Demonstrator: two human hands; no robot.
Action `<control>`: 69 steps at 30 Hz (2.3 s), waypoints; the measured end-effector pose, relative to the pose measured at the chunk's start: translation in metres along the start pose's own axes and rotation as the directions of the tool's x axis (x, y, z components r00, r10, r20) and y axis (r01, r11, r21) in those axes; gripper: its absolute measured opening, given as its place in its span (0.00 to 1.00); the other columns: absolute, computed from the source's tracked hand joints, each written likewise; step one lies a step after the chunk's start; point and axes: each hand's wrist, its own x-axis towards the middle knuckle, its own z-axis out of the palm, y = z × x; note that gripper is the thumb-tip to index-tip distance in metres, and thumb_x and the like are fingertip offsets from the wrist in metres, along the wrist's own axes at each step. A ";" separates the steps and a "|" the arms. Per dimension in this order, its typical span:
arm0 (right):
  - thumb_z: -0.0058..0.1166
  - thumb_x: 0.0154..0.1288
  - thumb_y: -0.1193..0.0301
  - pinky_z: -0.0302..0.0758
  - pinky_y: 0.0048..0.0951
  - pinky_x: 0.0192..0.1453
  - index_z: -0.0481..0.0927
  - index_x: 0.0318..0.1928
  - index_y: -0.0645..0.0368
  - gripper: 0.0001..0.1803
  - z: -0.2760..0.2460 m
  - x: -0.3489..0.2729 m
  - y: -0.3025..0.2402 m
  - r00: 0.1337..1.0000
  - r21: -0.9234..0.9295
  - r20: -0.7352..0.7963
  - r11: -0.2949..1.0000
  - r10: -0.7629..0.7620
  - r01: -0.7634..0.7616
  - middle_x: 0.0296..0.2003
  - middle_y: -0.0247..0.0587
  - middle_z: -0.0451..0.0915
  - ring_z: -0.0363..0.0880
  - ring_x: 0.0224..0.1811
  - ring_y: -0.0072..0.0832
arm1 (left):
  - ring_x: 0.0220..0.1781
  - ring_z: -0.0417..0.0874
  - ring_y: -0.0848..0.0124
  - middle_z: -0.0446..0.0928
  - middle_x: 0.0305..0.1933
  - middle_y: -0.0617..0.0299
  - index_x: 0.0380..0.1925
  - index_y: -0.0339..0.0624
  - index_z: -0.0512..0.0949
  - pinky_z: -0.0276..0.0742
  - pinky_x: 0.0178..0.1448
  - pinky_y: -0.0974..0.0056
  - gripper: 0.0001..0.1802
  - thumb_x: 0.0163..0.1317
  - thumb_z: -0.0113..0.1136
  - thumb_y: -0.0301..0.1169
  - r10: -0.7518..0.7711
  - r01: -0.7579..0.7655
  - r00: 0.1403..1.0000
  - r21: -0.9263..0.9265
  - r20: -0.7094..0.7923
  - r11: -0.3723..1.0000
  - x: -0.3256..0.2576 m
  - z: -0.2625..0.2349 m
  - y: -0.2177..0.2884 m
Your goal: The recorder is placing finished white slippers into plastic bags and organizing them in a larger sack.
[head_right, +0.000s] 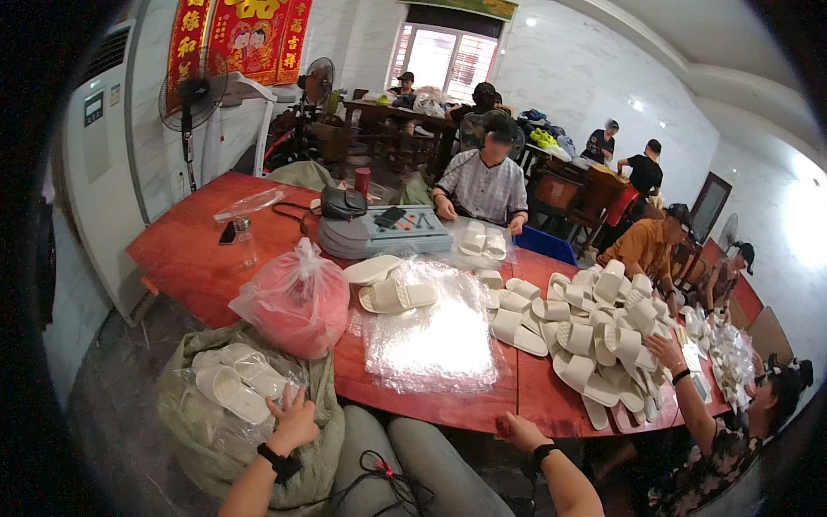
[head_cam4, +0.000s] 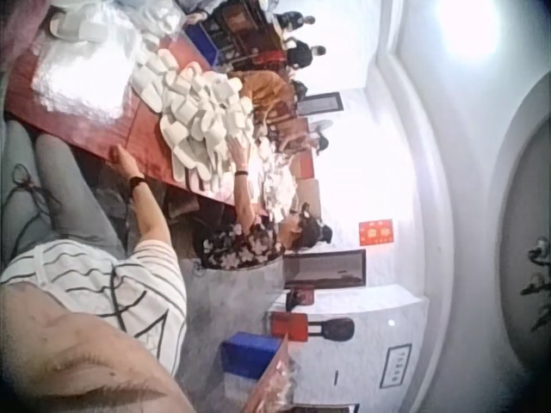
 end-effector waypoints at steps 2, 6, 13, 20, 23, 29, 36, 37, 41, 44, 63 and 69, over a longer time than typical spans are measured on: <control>0.67 0.62 0.61 0.78 0.41 0.50 0.70 0.54 0.54 0.25 0.001 -0.001 -0.001 0.999 0.033 -0.029 0.999 -0.025 0.026 0.46 0.51 0.81 0.81 0.50 0.47 | 0.80 0.40 0.36 0.55 0.76 0.40 0.41 0.32 0.79 0.22 0.65 0.13 0.17 0.51 0.57 0.28 -0.040 0.039 0.999 0.030 0.033 0.999 0.001 -0.003 0.004; 0.70 0.59 0.64 0.77 0.39 0.43 0.72 0.53 0.52 0.25 0.007 0.000 -0.002 0.974 0.060 -0.159 0.983 -0.162 0.173 0.36 0.45 0.81 0.81 0.40 0.44 | 0.80 0.39 0.37 0.54 0.77 0.42 0.40 0.33 0.79 0.21 0.65 0.14 0.18 0.47 0.60 0.28 -0.038 0.037 0.999 0.047 0.011 0.998 0.000 0.003 -0.006; 0.69 0.59 0.63 0.76 0.42 0.42 0.72 0.53 0.52 0.25 0.017 0.001 0.005 0.968 0.038 -0.210 0.988 -0.138 0.149 0.36 0.46 0.80 0.80 0.38 0.46 | 0.82 0.38 0.41 0.54 0.78 0.45 0.42 0.33 0.78 0.24 0.69 0.17 0.20 0.46 0.59 0.29 -0.089 0.086 0.995 0.081 0.036 0.993 0.007 -0.001 -0.008; 0.66 0.61 0.56 0.77 0.47 0.43 0.72 0.52 0.51 0.25 0.017 -0.007 0.001 0.960 0.017 -0.256 0.992 -0.113 0.122 0.40 0.47 0.80 0.81 0.45 0.51 | 0.82 0.39 0.42 0.53 0.79 0.47 0.44 0.34 0.79 0.27 0.69 0.17 0.24 0.44 0.60 0.31 -0.129 0.109 0.986 0.175 0.107 0.978 0.011 -0.007 -0.008; 0.65 0.60 0.57 0.76 0.50 0.42 0.72 0.52 0.49 0.23 0.022 -0.010 0.007 0.940 -0.060 -0.319 0.992 -0.122 0.109 0.40 0.47 0.80 0.81 0.44 0.50 | 0.82 0.38 0.44 0.53 0.79 0.48 0.45 0.35 0.80 0.28 0.70 0.18 0.25 0.43 0.61 0.31 -0.139 0.114 0.982 0.185 0.125 0.976 0.013 -0.009 -0.004; 0.65 0.59 0.62 0.76 0.49 0.44 0.74 0.51 0.50 0.21 0.022 -0.011 0.003 0.945 -0.044 -0.312 0.995 -0.095 0.085 0.41 0.47 0.80 0.80 0.46 0.51 | 0.82 0.38 0.46 0.53 0.79 0.52 0.53 0.38 0.78 0.28 0.70 0.18 0.30 0.45 0.60 0.32 -0.154 0.134 0.982 0.176 0.106 0.975 0.009 -0.012 -0.013; 0.62 0.57 0.75 0.76 0.47 0.52 0.73 0.62 0.51 0.30 0.011 -0.038 -0.006 0.932 -0.067 -0.266 0.969 -0.247 0.238 0.45 0.52 0.80 0.78 0.49 0.52 | 0.81 0.45 0.44 0.59 0.76 0.53 0.54 0.39 0.75 0.31 0.68 0.15 0.29 0.47 0.58 0.33 -0.133 0.120 0.988 0.155 0.083 0.981 0.006 -0.018 -0.023; 0.62 0.56 0.76 0.77 0.47 0.52 0.72 0.64 0.51 0.32 0.006 -0.046 -0.009 0.943 0.022 -0.261 0.975 -0.209 0.222 0.46 0.52 0.79 0.78 0.49 0.53 | 0.80 0.46 0.43 0.61 0.76 0.53 0.52 0.38 0.76 0.31 0.68 0.15 0.28 0.47 0.58 0.33 -0.144 0.129 0.985 0.149 0.093 0.980 0.009 -0.018 -0.021; 0.62 0.54 0.78 0.77 0.46 0.52 0.70 0.66 0.51 0.36 -0.008 -0.057 -0.022 0.969 0.070 -0.212 0.987 -0.129 0.146 0.47 0.52 0.79 0.78 0.50 0.53 | 0.80 0.47 0.42 0.65 0.73 0.51 0.50 0.37 0.78 0.31 0.68 0.14 0.27 0.48 0.56 0.34 -0.249 0.219 0.945 0.158 0.211 0.963 0.013 -0.028 -0.009; 0.64 0.55 0.74 0.75 0.48 0.52 0.73 0.61 0.56 0.31 -0.012 -0.051 -0.017 0.980 0.003 -0.162 0.993 -0.117 0.119 0.45 0.52 0.78 0.78 0.49 0.52 | 0.79 0.46 0.39 0.65 0.72 0.49 0.51 0.36 0.79 0.31 0.66 0.13 0.28 0.48 0.57 0.36 -0.280 0.233 0.924 0.198 0.261 0.952 0.017 -0.029 -0.008; 0.51 0.58 0.74 0.69 0.50 0.50 0.72 0.41 0.57 0.09 -0.016 -0.002 -0.041 0.907 -0.284 0.293 0.934 0.302 -0.219 0.38 0.49 0.74 0.76 0.43 0.47 | 0.79 0.30 0.30 0.45 0.78 0.31 0.29 0.36 0.85 0.23 0.63 0.12 0.27 0.44 0.75 0.52 -0.272 0.081 0.854 0.403 0.444 0.912 0.024 -0.016 0.018; 0.58 0.60 0.68 0.71 0.48 0.47 0.73 0.38 0.58 0.10 -0.017 -0.008 -0.030 0.928 -0.114 0.219 0.953 0.301 -0.282 0.36 0.49 0.76 0.77 0.41 0.48 | 0.80 0.32 0.33 0.45 0.78 0.32 0.37 0.32 0.81 0.26 0.65 0.14 0.33 0.45 0.75 0.53 -0.337 0.175 0.778 0.331 0.530 0.927 0.043 -0.039 0.037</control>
